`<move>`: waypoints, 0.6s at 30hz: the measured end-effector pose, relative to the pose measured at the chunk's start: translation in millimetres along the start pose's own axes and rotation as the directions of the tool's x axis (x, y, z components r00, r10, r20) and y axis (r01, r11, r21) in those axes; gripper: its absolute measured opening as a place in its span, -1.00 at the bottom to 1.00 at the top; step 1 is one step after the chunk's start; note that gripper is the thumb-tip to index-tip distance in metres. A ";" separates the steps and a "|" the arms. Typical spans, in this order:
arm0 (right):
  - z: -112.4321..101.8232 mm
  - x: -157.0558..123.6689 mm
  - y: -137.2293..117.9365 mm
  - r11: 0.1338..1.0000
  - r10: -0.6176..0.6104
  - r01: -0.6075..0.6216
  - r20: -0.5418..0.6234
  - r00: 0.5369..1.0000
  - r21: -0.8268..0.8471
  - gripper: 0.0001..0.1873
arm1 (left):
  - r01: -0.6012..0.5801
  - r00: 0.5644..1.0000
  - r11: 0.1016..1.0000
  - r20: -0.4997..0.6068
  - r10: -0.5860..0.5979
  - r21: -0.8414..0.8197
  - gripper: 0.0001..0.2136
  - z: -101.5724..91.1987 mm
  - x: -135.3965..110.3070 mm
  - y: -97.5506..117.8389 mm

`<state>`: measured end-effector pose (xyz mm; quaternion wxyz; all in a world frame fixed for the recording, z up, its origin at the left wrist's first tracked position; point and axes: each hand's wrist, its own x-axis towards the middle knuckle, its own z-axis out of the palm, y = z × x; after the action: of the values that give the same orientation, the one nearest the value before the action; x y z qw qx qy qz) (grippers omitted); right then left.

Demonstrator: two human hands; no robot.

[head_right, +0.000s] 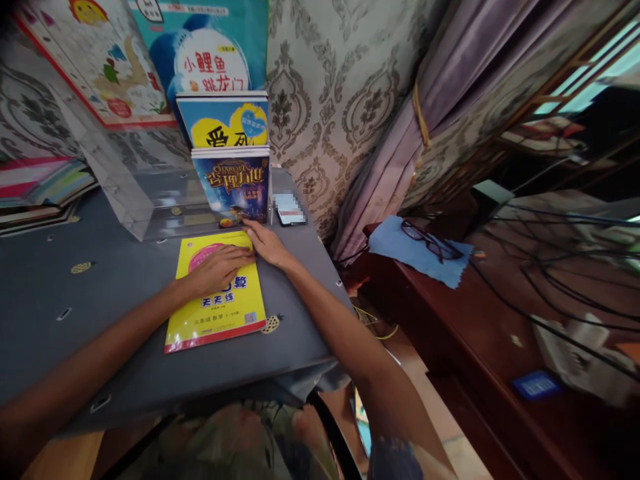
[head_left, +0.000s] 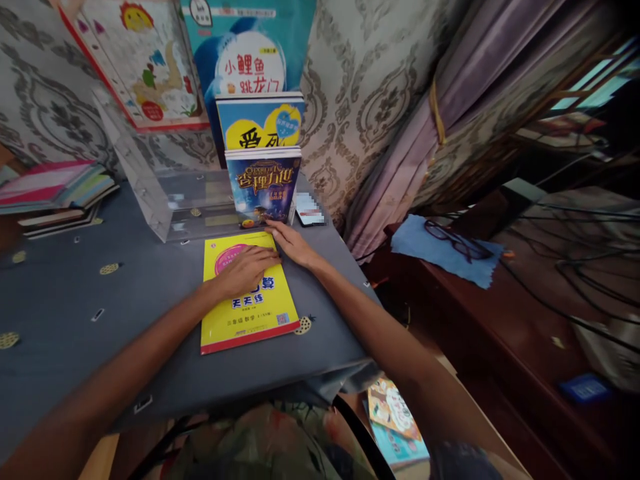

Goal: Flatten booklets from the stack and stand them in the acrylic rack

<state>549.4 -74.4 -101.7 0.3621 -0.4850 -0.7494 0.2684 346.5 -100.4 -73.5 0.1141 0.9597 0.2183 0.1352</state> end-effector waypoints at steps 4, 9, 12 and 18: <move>0.2 -1.4 -1.3 1.000 -0.018 0.018 0.000 1.000 -0.005 -0.48 | -0.053 0.998 0.997 0.035 0.054 -0.048 -0.56 0.4 -10.8 16.8; 1.3 -1.8 -0.5 1.000 -0.029 0.029 0.005 1.000 -0.005 -0.47 | -0.090 0.993 0.994 0.073 0.094 -0.058 -0.63 -0.2 -26.5 43.8; 1.8 -0.2 1.9 0.999 -0.034 0.034 0.005 0.999 -0.034 -0.47 | -0.061 0.992 0.998 0.108 0.062 -0.016 -0.54 -0.4 -36.7 63.5; 3.4 1.7 5.0 0.996 -0.041 0.041 0.002 0.999 -0.083 -0.50 | -0.028 0.992 0.998 0.121 0.021 0.062 -0.44 6.0 -47.3 87.5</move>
<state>548.9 -71.1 -106.9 0.3472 -0.4842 -0.7696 0.2296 341.3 -199.5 -64.7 0.0951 0.9719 0.2033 0.0715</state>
